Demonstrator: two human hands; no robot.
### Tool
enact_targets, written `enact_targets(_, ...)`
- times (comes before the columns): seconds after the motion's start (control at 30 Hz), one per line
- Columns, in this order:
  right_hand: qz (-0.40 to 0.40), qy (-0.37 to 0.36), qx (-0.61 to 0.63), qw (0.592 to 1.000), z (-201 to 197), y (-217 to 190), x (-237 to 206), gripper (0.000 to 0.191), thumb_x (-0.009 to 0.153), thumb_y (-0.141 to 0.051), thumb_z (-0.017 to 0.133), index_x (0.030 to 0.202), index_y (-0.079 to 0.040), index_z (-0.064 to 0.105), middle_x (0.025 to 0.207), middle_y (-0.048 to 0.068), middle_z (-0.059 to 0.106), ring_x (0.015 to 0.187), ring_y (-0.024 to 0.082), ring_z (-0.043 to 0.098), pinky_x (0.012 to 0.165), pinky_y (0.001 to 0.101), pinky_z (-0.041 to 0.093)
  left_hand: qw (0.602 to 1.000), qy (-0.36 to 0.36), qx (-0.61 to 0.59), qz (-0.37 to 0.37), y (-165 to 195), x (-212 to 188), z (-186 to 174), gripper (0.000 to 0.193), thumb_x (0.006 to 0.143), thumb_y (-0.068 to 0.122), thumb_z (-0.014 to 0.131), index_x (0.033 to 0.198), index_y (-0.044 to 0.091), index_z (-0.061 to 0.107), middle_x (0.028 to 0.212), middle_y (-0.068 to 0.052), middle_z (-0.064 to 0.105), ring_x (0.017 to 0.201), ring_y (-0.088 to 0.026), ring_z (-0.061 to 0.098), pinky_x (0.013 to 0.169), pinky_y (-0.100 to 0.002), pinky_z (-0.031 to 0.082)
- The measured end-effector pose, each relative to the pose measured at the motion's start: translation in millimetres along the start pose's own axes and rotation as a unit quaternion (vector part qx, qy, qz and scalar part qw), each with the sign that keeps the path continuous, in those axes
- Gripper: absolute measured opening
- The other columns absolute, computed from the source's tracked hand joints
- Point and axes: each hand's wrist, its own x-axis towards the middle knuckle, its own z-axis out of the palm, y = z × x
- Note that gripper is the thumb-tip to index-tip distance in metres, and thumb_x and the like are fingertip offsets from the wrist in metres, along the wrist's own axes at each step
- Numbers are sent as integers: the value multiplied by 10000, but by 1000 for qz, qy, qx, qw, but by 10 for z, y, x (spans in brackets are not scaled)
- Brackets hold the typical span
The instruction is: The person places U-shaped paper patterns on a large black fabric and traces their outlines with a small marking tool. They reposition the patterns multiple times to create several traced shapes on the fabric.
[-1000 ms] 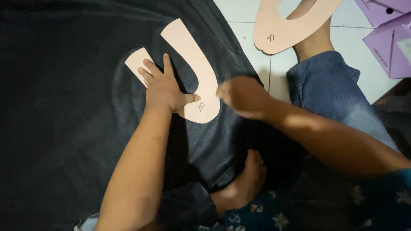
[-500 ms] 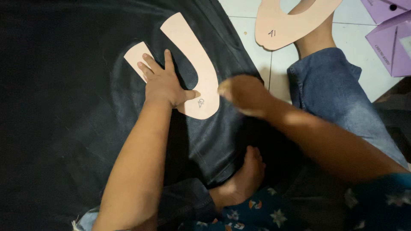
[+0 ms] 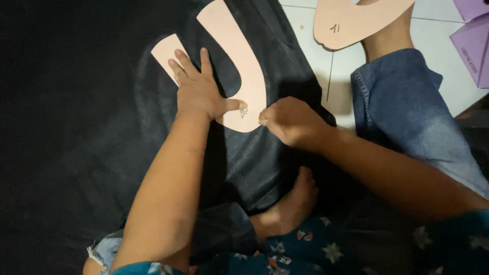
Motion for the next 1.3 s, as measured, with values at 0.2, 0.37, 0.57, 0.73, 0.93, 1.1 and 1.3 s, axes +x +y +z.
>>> enact_targets(0.2, 52, -8, 62, 997, -105, -100, 2, 257, 995, -219, 538, 907, -35, 694, 822, 181, 687, 783, 361, 672, 720, 458, 509, 999, 19, 40, 14, -28, 14, 46, 1571, 541, 762, 884, 1626, 49, 0, 1581, -450, -87, 1481, -612, -91, 1260, -531, 188)
enact_targets(0.37, -2, 12, 71, 997, -13, -126, -36, 229, 942, -214, 560, 925, -46, 714, 848, 160, 721, 825, 346, 696, 750, 449, 527, 999, 15, 36, 9, -41, 18, 55, 1561, 533, 750, 869, 1629, 62, -3, 1602, -430, -78, 1497, -601, -69, 1226, -524, 250)
enact_targets(0.57, -3, -32, 15, 999, 5, -163, 18, 262, 948, -210, 525, 939, -42, 726, 888, 164, 720, 832, 358, 691, 731, 450, 526, 999, 17, 36, 6, -11, -16, 39, 1557, 538, 757, 875, 1630, 78, -3, 1604, -409, -78, 1494, -583, -51, 1217, -516, 290)
enact_targets(0.73, 122, -100, 25, 987, -75, -171, -20, 284, 955, -203, 574, 829, 20, 696, 795, 193, 694, 786, 345, 688, 753, 443, 511, 999, -3, 36, -5, -12, -4, 32, 1528, 562, 719, 875, 1633, 105, -25, 1616, -398, -104, 1505, -572, -72, 1163, -515, 363)
enact_targets(0.93, -162, 38, 74, 983, 189, -153, 13, 111, 887, -67, 666, 974, -14, 711, 922, 124, 739, 889, 313, 702, 813, 453, 530, 999, 13, 51, 3, -32, 33, 74, 1532, 565, 770, 858, 1633, 103, -15, 1609, -404, -79, 1493, -590, -44, 1185, -518, 345)
enact_targets(1.1, -57, -17, -34, 998, 65, -55, -10, 103, 938, -110, 658, 941, -30, 723, 925, 142, 738, 885, 315, 705, 781, 437, 532, 999, 23, 48, 13, -55, 10, 56, 1540, 573, 777, 863, 1633, 100, -24, 1606, -409, -75, 1492, -585, -27, 1190, -524, 334)
enact_targets(1.3, -98, 5, 38, 994, 230, -179, 88, 188, 894, -129, 617, 972, -23, 751, 984, 153, 762, 917, 344, 714, 805, 436, 550, 1000, 21, 21, 6, -69, -25, 22, 1527, 564, 726, 893, 1633, 134, -23, 1615, -386, -89, 1509, -560, -25, 1176, -499, 369)
